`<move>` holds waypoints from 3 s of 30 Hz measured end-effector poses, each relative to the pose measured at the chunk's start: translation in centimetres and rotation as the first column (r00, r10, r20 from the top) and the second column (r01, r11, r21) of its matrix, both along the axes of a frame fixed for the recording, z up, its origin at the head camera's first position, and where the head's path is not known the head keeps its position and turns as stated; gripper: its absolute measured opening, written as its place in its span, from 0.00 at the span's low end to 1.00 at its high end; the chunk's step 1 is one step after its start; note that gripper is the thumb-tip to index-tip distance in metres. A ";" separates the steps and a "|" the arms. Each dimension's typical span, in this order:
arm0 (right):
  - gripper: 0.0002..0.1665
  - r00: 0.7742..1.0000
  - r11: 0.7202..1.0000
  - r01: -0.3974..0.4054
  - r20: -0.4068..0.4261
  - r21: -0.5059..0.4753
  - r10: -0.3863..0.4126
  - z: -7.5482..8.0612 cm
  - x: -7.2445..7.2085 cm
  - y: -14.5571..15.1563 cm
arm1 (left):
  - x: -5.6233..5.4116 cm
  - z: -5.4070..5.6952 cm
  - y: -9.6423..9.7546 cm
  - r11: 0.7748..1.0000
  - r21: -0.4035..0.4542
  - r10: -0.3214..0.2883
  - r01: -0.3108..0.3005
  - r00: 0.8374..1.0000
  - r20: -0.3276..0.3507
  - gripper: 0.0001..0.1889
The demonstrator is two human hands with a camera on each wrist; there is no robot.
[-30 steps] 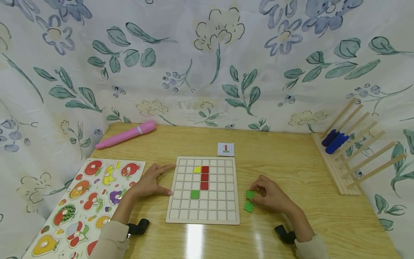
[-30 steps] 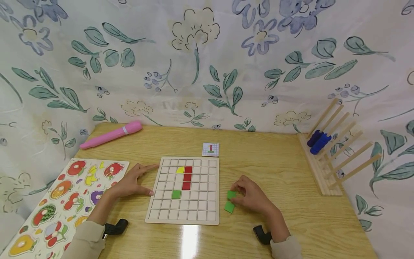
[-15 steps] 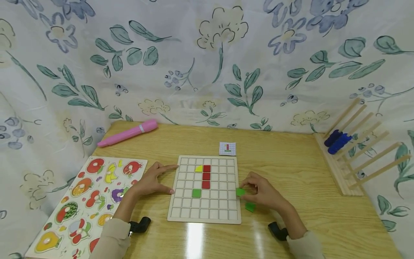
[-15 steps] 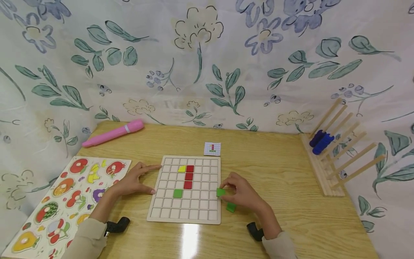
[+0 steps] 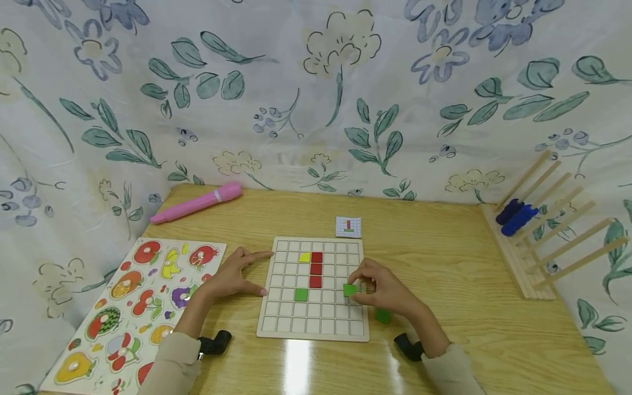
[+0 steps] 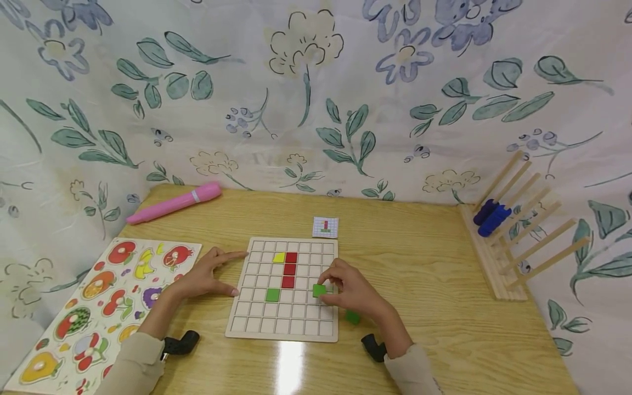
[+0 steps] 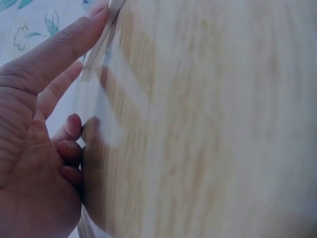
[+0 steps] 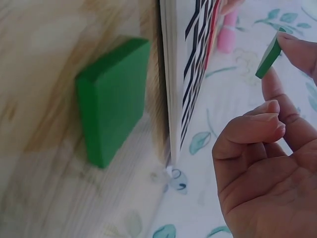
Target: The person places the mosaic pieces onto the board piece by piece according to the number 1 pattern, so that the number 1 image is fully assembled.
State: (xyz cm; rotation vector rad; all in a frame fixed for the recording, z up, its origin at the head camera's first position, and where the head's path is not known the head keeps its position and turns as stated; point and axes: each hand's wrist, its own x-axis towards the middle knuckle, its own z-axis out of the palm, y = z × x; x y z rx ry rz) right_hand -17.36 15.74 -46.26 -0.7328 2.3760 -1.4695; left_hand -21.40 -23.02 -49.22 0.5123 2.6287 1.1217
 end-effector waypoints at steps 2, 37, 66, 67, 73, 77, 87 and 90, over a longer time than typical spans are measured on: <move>0.11 1.000 1.000 -0.006 0.002 0.001 0.006 -0.1 -0.1 -0.4 | 0.0 0.0 0.0 1.000 0.003 -0.001 0.001 1.000 -0.001 0.48; 0.10 0.987 0.952 -0.036 -0.140 0.303 0.082 -0.9 -0.8 -7.1 | 0.3 0.2 -0.3 1.000 0.015 -0.007 0.007 1.000 -0.011 0.48; 0.19 1.000 0.995 0.005 -0.018 0.095 -0.004 -0.1 0.0 -3.8 | 0.1 0.5 0.0 1.000 0.024 -0.001 0.000 1.000 0.017 0.47; 0.19 1.000 0.997 -0.001 -0.010 0.073 0.001 -0.2 0.0 -3.3 | 0.0 0.5 0.0 1.000 0.025 0.001 -0.001 1.000 0.020 0.47; 0.20 1.000 1.000 0.012 0.000 -0.001 -0.012 -0.8 0.5 -0.8 | 0.0 0.2 0.1 1.000 0.013 0.008 -0.009 0.999 0.034 0.48; 0.20 1.000 0.999 0.018 0.000 -0.040 -0.018 -1.1 0.7 0.3 | 0.0 0.0 0.1 1.000 0.008 0.012 -0.012 0.999 0.030 0.48; 0.22 0.999 0.998 0.034 -0.031 -0.061 -0.036 -1.3 1.9 2.5 | 0.1 0.0 0.0 1.000 0.015 0.009 -0.009 0.999 0.031 0.47; 0.23 0.999 0.998 0.048 -0.019 -0.040 -0.049 -1.4 2.2 3.2 | 0.2 -0.1 -0.1 1.000 0.019 0.013 -0.014 0.999 0.033 0.47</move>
